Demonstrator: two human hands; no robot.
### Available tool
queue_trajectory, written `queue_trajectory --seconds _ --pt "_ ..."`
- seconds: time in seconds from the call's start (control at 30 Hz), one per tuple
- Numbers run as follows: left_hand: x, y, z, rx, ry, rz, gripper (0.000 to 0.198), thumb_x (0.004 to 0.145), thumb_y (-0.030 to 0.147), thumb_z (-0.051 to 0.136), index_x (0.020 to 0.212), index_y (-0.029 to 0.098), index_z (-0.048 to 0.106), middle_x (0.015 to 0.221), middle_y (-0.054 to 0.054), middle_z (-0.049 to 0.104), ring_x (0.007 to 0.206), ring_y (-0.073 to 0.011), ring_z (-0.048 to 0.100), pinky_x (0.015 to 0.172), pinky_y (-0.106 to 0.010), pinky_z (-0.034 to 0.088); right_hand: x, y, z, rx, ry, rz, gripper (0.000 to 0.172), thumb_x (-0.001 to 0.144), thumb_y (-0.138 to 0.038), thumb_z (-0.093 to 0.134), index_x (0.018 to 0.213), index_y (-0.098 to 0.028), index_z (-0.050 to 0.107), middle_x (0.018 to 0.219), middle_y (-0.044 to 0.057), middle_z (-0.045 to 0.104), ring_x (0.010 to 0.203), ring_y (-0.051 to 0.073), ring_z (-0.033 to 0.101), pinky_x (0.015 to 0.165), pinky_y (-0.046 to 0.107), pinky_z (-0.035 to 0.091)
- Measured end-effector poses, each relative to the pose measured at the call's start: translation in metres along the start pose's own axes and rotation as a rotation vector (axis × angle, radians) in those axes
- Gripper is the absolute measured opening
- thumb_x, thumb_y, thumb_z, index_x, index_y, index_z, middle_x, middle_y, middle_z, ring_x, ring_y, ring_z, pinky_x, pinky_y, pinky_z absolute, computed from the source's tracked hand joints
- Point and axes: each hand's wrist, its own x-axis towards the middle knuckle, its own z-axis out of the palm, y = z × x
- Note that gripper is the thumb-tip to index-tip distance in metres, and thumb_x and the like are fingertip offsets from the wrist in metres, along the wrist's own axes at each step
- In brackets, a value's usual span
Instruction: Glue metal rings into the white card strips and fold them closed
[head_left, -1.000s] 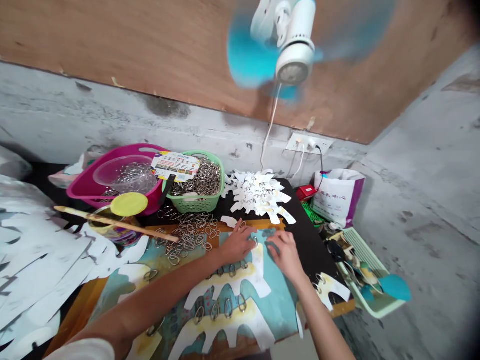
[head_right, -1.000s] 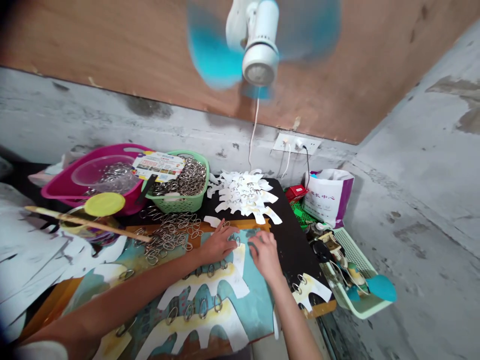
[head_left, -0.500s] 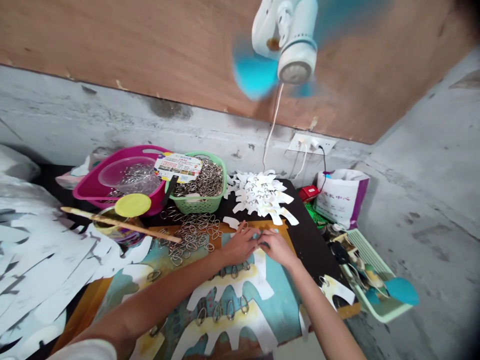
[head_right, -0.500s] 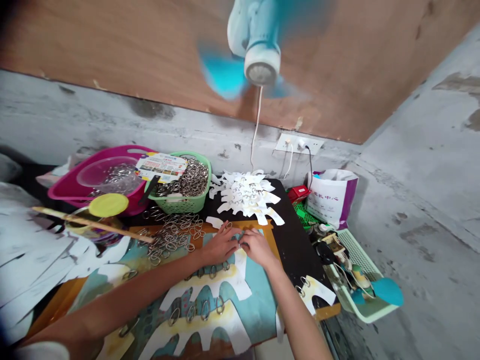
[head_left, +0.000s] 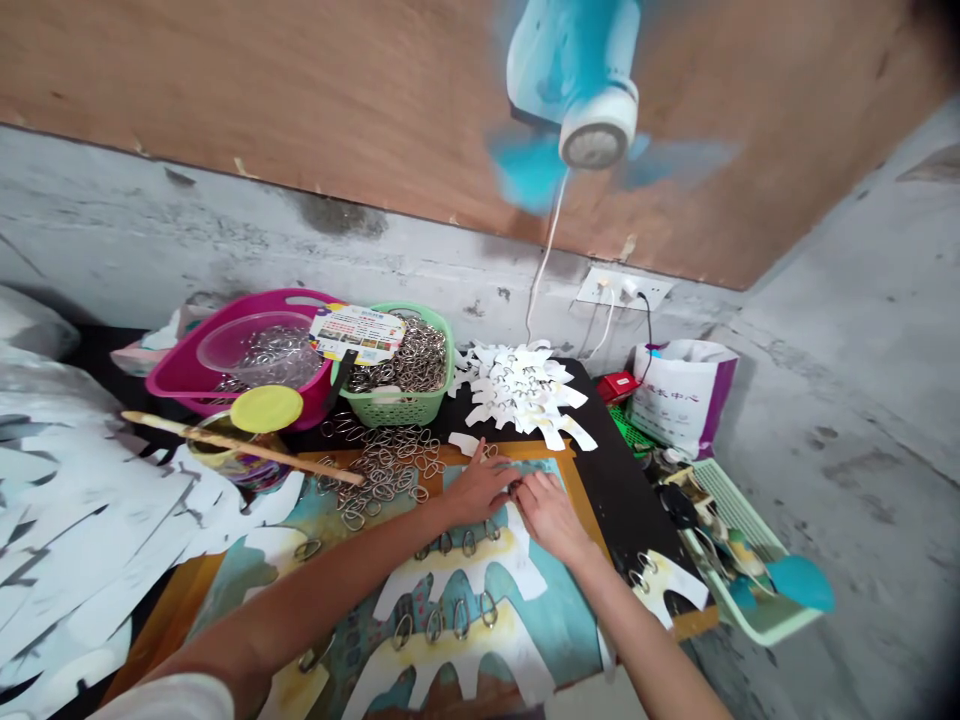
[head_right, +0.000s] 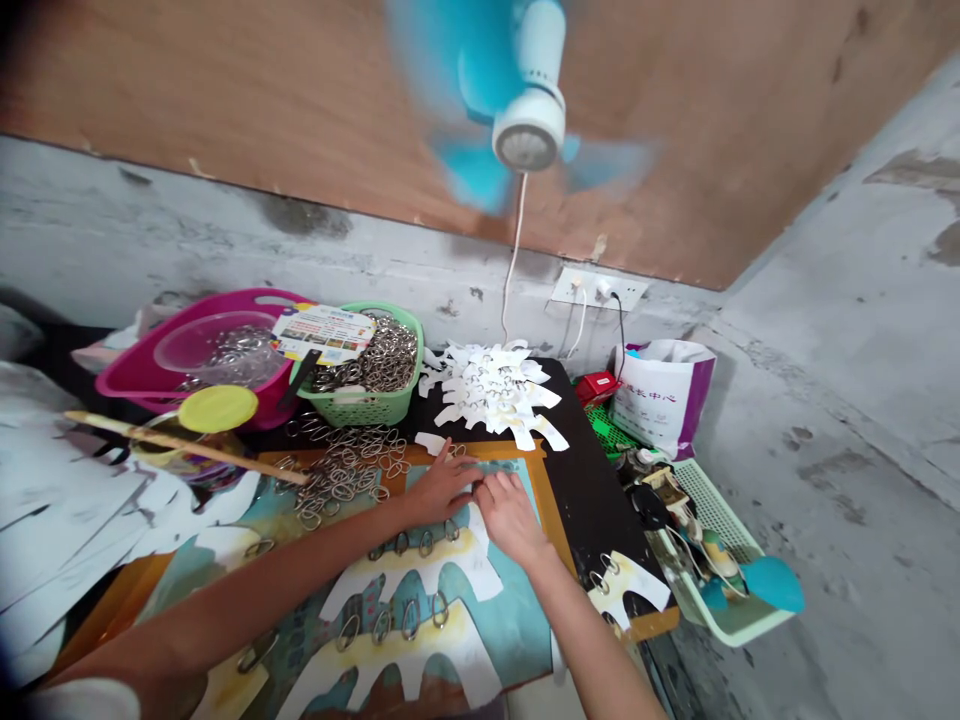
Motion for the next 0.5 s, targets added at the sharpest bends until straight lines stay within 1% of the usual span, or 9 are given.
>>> queue_trajectory --seconds 0.07,0.2,0.27,0.37,0.43,0.5 --pt "-0.001 0.000 0.001 0.013 0.006 0.017 0.018 0.094 0.021 0.049 0.110 0.022 0.057 0.110 -0.006 0.068 0.128 -0.0219 0.047 0.119 -0.056 0.001 -0.001 0.002 -0.002 0.043 0.012 0.018 0.020 0.099 -0.019 0.046 0.090 -0.018 0.064 0.088 0.008 0.058 0.087 0.024 0.049 0.080 0.037 0.037" --pt "-0.001 0.004 0.000 0.024 0.044 0.040 0.021 0.095 0.019 0.048 0.115 0.020 0.057 0.123 -0.006 0.063 0.127 -0.0204 0.047 0.120 -0.052 0.000 -0.001 0.010 -0.006 0.154 0.020 0.036 0.009 0.094 -0.022 0.058 0.099 -0.021 0.066 0.097 0.006 0.060 0.090 0.022 0.053 0.082 0.034 0.042" --pt "-0.001 0.005 -0.001 0.029 0.045 0.051 0.018 0.096 0.018 0.046 0.108 0.020 0.060 0.116 -0.004 0.065 0.122 -0.0191 0.050 0.120 -0.052 0.001 -0.001 0.013 -0.007 0.201 0.023 0.042 0.008 0.091 -0.019 0.061 0.096 -0.022 0.067 0.097 0.004 0.061 0.090 0.020 0.055 0.083 0.033 0.044" --pt "0.000 0.005 -0.001 0.032 0.030 0.068 0.018 0.097 0.020 0.046 0.094 0.021 0.064 0.098 0.000 0.068 0.114 -0.0177 0.054 0.120 -0.052 0.004 0.001 0.019 -0.007 0.234 0.045 0.083 0.010 0.089 -0.012 0.060 0.088 -0.020 0.065 0.093 0.004 0.062 0.089 0.020 0.056 0.081 0.032 0.045" --pt "-0.001 0.004 0.000 0.054 0.035 0.080 0.019 0.096 0.021 0.048 0.089 0.022 0.065 0.096 0.001 0.068 0.111 -0.0176 0.055 0.120 -0.052 0.006 0.003 0.023 -0.007 0.234 0.056 0.109 0.014 0.087 -0.008 0.059 0.091 -0.020 0.065 0.092 0.004 0.062 0.090 0.021 0.055 0.082 0.033 0.045" --pt "-0.001 0.003 0.000 0.089 0.053 0.083 0.019 0.096 0.020 0.048 0.087 0.022 0.065 0.103 -0.001 0.066 0.111 -0.0183 0.055 0.120 -0.052 0.008 0.006 0.025 -0.006 0.227 0.043 0.109 0.019 0.084 -0.005 0.060 0.094 -0.021 0.066 0.093 0.004 0.063 0.091 0.021 0.055 0.082 0.033 0.044"
